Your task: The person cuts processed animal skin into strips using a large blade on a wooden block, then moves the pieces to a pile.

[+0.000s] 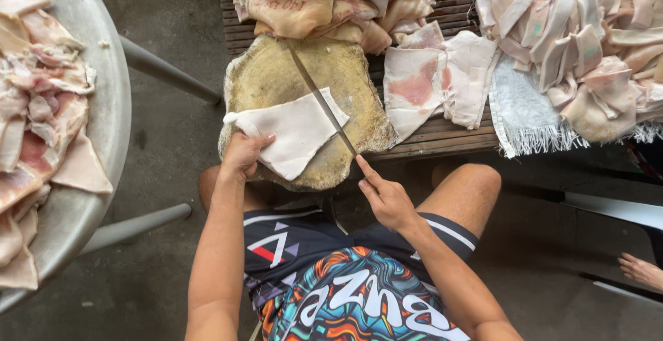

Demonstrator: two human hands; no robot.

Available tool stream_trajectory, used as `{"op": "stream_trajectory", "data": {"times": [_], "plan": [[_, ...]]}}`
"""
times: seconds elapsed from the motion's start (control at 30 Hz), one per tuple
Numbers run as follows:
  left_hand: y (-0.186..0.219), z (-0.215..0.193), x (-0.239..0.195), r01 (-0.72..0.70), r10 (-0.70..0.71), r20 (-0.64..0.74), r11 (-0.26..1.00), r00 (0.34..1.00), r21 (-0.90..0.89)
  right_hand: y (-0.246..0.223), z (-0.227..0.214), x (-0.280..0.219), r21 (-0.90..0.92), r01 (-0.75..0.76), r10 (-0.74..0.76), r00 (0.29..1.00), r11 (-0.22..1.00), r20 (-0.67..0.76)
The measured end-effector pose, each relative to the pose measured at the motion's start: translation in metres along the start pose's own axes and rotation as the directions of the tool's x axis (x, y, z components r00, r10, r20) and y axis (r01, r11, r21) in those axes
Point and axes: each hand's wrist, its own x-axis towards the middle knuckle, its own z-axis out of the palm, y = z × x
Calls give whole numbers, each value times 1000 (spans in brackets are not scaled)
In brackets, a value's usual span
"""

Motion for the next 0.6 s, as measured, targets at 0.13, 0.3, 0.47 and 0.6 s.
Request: {"op": "stream_trajectory", "data": {"times": [0.13,0.3,0.47,0.6], "plan": [[-2,-5,15,-55,56,-17,996,998,70,-21,-29,-13,366,197,-156,978,909,-137],[1,-4,11,-23,24,33,999,999,-25,-16,-42,-21,144,794,-714,598,591,-365],[2,-5,-1,41,-40,-17,998,999,57,17,6,6,-218,456,-500,832,863,-239],[9,-10,19,15,-14,-13,989,1000,144,36,12,20,-255,122,-156,981,959,-119]]}}
